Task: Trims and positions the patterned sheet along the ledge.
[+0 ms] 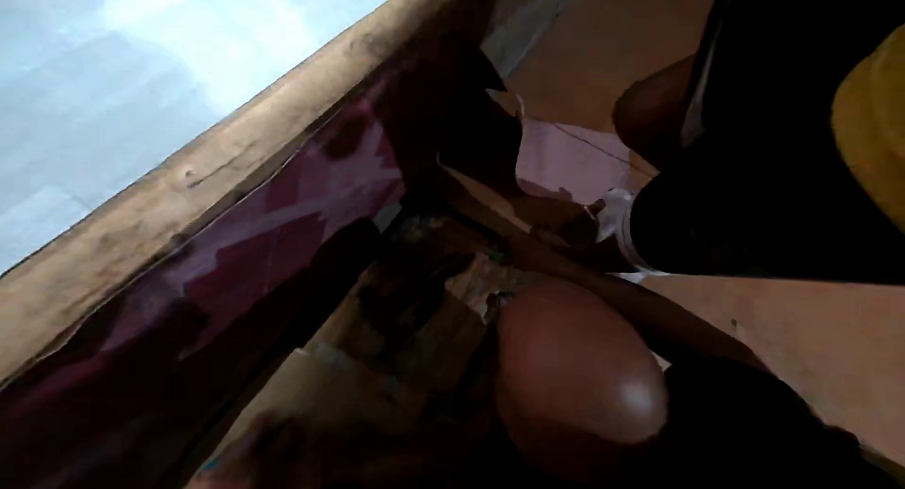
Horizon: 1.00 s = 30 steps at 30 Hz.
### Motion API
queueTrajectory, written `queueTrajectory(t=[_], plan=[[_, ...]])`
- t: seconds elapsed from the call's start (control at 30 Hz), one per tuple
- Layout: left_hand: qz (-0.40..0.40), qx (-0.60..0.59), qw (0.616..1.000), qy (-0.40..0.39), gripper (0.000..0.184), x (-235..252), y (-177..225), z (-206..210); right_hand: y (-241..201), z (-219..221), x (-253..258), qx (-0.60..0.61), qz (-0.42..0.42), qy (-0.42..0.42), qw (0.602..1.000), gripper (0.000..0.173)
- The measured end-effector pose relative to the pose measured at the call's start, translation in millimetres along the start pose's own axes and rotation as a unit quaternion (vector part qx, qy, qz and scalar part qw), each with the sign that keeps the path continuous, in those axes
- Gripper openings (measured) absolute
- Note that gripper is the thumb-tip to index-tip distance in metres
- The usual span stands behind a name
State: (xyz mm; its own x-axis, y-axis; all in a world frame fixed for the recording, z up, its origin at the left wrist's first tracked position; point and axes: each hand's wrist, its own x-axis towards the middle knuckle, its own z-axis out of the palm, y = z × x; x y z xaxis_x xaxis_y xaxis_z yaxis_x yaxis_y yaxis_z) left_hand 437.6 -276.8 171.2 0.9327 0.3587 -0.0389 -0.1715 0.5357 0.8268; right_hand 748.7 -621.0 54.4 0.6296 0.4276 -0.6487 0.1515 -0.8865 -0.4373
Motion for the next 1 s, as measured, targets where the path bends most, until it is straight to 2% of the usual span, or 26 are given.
queueTrajectory(t=[0.07, 0.13, 0.17, 0.23, 0.3, 0.4, 0.53, 0.67, 0.83, 1.0], plan=[[-0.153, -0.060, 0.985, 0.052, 0.023, 30.8, -43.7, 45.8, 6.9, 8.5, 3.7, -0.005, 0.012, -0.013, 1.000, 0.044], [-0.238, -0.083, 0.960, 0.122, 0.021, 60.2, -79.2, 76.5, -14.1, -1.9, 0.4, -0.040, 0.038, -0.064, 0.996, 0.046], [-0.255, -0.099, 0.949, 0.157, 0.023, 74.6, -95.9, 85.3, -17.5, -2.8, 3.0, -0.060, 0.027, -0.059, 0.996, 0.045], [-0.274, -0.128, 0.937, 0.176, 0.024, 96.3, -120.0, 98.1, -9.3, 8.7, 11.2, -0.066, -0.057, 0.023, 0.996, 0.041], [-0.294, -0.130, 0.930, 0.180, 0.023, 112.8, -132.3, 114.5, -23.8, 6.8, -1.0, 0.069, -0.142, 0.071, 0.985, 0.034], [-0.308, -0.139, 0.927, 0.161, 0.024, 129.0, -144.1, 134.6, -56.1, 9.3, -17.3, 0.356, -0.217, 0.098, 0.904, 0.023], [-0.319, -0.156, 0.922, 0.153, 0.029, 140.9, -150.8, 154.6, -71.5, 13.3, -19.3, 0.528, -0.233, 0.065, 0.814, 0.019], [-0.323, -0.169, 0.916, 0.169, 0.028, 146.8, -153.9, 160.9, -70.4, 14.2, -11.9, 0.587, -0.221, 0.057, 0.776, 0.018], [-0.338, -0.168, 0.907, 0.188, 0.026, 148.5, -157.7, 165.3, -68.7, 9.5, -6.5, 0.582, -0.237, 0.041, 0.777, 0.020], [-0.329, -0.166, 0.919, 0.141, 0.031, 144.1, -164.2, 164.5, -73.1, 9.5, -4.5, 0.612, -0.265, 0.045, 0.744, 0.015]])
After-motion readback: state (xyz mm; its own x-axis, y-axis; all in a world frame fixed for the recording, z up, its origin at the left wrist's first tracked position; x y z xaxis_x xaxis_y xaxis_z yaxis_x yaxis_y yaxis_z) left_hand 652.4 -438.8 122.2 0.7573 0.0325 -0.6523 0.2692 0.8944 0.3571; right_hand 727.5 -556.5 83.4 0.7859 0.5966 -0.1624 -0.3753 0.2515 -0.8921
